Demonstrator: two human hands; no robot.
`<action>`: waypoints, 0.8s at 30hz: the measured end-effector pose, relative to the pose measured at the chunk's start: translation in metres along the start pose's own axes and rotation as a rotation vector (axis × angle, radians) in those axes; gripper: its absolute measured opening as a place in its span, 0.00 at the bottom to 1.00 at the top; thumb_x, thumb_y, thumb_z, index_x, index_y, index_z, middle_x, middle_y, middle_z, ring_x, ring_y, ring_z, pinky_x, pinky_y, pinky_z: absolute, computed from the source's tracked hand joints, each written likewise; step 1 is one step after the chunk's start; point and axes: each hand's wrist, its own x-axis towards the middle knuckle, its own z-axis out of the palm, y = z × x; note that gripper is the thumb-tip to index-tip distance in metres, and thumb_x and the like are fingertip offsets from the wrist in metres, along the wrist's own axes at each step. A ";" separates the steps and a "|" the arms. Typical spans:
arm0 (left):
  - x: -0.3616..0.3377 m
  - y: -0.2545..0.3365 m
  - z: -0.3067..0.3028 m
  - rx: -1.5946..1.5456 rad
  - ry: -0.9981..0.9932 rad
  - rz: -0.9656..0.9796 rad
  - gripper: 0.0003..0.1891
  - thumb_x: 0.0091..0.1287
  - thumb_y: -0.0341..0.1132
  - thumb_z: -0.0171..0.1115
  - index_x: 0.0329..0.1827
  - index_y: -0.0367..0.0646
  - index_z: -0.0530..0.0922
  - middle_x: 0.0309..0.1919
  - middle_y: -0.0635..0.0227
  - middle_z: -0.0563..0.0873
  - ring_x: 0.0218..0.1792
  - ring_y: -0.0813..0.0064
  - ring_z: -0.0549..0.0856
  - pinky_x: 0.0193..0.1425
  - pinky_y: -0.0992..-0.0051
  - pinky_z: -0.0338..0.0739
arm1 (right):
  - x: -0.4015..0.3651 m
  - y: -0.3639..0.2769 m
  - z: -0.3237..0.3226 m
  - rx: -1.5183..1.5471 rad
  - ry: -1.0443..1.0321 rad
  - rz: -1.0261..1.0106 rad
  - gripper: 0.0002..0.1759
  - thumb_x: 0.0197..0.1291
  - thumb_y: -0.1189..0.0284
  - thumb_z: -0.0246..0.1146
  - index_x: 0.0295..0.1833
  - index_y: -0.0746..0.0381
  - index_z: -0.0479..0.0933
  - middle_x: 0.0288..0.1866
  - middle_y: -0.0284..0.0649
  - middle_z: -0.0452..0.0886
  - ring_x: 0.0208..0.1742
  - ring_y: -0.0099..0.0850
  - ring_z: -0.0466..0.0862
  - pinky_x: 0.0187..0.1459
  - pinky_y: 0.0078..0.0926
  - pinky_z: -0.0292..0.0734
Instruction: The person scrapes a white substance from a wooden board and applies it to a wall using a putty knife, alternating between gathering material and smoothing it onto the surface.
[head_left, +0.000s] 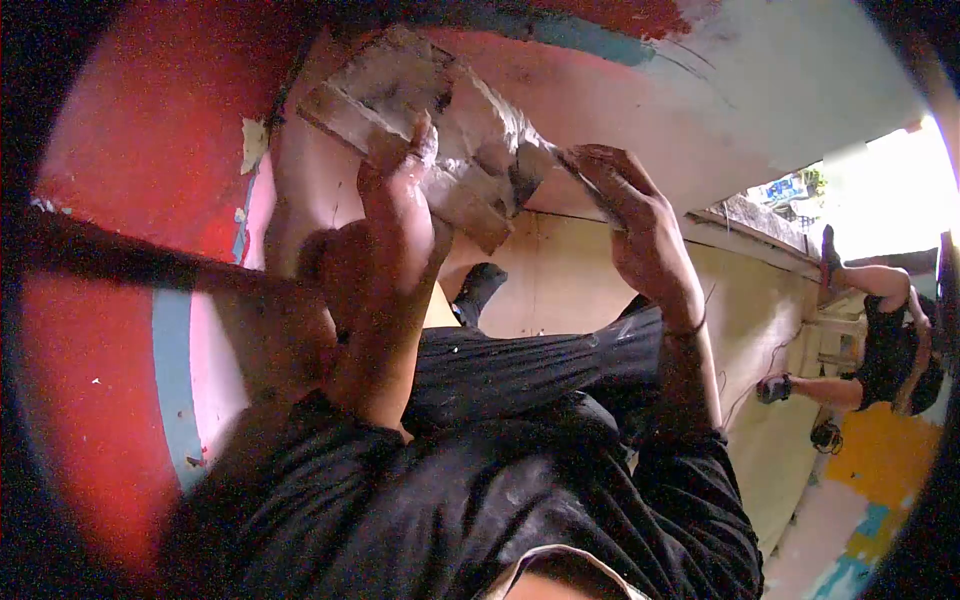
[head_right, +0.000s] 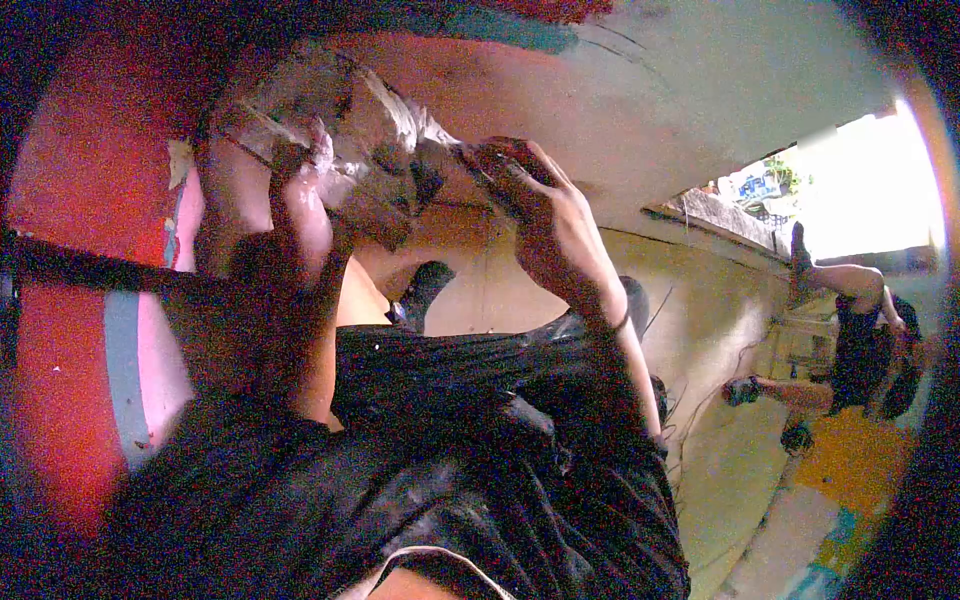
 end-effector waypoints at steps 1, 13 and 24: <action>-0.004 0.007 0.008 -0.007 -0.001 0.006 0.13 0.63 0.33 0.61 0.46 0.32 0.77 0.40 0.66 0.81 0.39 0.75 0.76 0.47 0.74 0.70 | 0.002 0.008 0.002 -0.034 -0.016 -0.018 0.25 0.50 0.83 0.50 0.56 0.60 0.73 0.55 0.47 0.73 0.56 0.47 0.73 0.57 0.35 0.69; 0.002 -0.042 -0.027 -0.129 0.133 0.035 0.14 0.59 0.31 0.64 0.44 0.31 0.76 0.38 0.64 0.80 0.33 0.74 0.77 0.39 0.74 0.75 | -0.012 0.008 0.018 -0.194 -0.250 -0.017 0.25 0.43 0.86 0.53 0.52 0.66 0.74 0.56 0.51 0.73 0.57 0.50 0.71 0.57 0.35 0.69; -0.007 -0.005 -0.004 0.285 0.295 0.186 0.17 0.58 0.30 0.66 0.47 0.29 0.75 0.41 0.58 0.79 0.38 0.73 0.79 0.44 0.74 0.78 | 0.046 0.086 -0.028 0.513 0.775 0.109 0.19 0.63 0.72 0.53 0.59 0.65 0.68 0.52 0.45 0.75 0.53 0.40 0.74 0.55 0.36 0.70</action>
